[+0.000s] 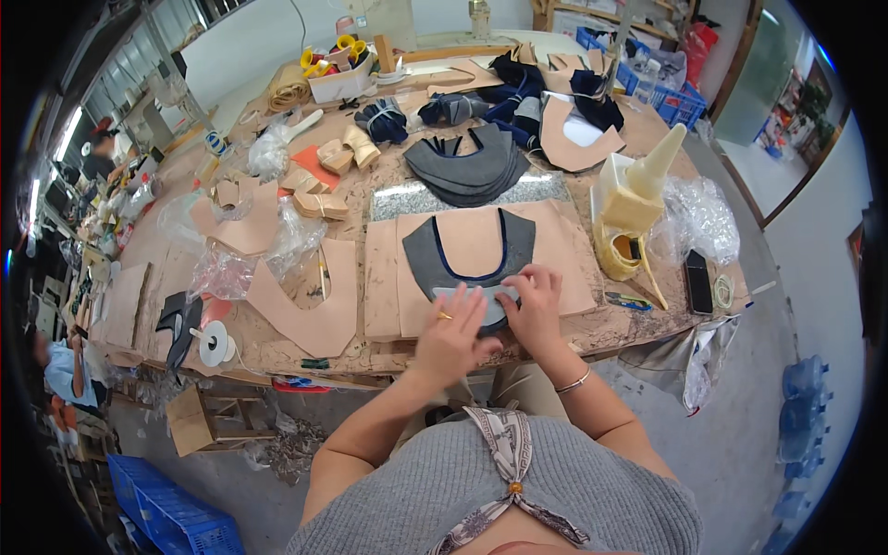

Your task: The person assembles shoe components by hand, placing white foam inserts into dark grey U-shaped pieces and smoothing them with a yellow tool. They then place black strips onto beige leather pieces and press them down. The person handles multiple units of these parts, stacking them on the table.

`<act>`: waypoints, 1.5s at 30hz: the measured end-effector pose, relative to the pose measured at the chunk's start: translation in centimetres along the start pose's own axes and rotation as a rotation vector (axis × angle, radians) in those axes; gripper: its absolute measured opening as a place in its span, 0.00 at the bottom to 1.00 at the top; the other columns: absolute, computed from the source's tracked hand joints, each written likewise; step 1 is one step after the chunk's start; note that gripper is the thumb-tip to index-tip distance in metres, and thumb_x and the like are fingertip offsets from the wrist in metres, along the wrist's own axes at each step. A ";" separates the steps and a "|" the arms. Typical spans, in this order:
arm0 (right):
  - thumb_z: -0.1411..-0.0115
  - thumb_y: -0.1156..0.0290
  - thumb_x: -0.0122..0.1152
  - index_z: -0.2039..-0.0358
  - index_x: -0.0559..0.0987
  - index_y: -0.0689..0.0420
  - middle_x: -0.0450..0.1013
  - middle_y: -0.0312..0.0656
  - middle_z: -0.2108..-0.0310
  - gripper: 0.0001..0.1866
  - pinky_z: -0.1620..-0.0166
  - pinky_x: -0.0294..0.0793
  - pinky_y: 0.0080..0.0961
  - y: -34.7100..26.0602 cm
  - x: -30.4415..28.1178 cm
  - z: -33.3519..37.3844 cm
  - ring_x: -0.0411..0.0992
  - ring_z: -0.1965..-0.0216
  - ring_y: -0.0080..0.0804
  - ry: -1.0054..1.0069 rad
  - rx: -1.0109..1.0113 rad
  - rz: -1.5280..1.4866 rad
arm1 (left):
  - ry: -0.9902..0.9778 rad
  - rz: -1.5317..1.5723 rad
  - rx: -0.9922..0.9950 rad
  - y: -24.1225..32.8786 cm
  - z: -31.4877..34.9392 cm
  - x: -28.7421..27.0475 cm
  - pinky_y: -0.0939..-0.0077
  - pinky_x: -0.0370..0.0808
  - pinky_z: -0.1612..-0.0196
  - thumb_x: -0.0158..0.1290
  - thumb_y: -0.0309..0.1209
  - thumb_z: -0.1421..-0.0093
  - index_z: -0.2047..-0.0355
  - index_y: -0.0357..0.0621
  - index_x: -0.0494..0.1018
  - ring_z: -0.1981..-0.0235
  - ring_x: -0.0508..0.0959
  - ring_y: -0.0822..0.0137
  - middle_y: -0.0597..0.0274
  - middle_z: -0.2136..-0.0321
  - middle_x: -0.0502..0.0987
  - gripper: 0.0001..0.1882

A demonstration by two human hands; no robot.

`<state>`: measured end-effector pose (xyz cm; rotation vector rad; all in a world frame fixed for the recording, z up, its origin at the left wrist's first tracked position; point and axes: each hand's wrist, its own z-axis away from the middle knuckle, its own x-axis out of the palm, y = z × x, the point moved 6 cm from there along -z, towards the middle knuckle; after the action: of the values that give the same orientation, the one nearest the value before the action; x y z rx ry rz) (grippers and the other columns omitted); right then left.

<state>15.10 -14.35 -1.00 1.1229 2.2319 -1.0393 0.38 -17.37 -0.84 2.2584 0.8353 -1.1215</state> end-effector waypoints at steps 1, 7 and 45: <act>0.50 0.72 0.65 0.59 0.77 0.57 0.71 0.40 0.64 0.16 0.48 0.62 0.43 -0.3 0.2 0.0 0.65 0.53 0.46 -0.042 -0.045 0.025 | -0.053 0.027 -0.034 0.4 0.3 0.5 0.51 0.59 0.39 0.62 0.51 0.52 0.47 0.33 0.68 0.42 0.67 0.48 0.44 0.43 0.67 0.40; 0.38 0.63 0.53 0.52 0.77 0.54 0.74 0.39 0.50 0.16 0.36 0.51 0.50 -1.9 2.1 2.2 0.69 0.44 0.37 -0.321 -0.178 -0.005 | -0.191 0.127 -0.072 -0.3 0.7 1.9 0.49 0.53 0.35 0.59 0.58 0.52 0.44 0.30 0.64 0.38 0.63 0.46 0.42 0.41 0.65 0.47; 0.43 0.63 0.59 0.69 0.81 0.49 0.74 0.38 0.68 0.06 0.67 0.73 0.38 15.9 -14.3 -1.4 0.74 0.69 0.41 -0.264 0.133 0.766 | -0.004 0.244 -0.345 -11.0 -1.6 0.9 0.59 0.66 0.40 0.51 0.25 0.40 0.56 0.40 0.75 0.41 0.67 0.47 0.53 0.49 0.74 0.12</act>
<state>36.27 -14.06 2.35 1.6011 1.3458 -0.9235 -6.08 -8.36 -2.38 2.0042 0.6703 -0.8019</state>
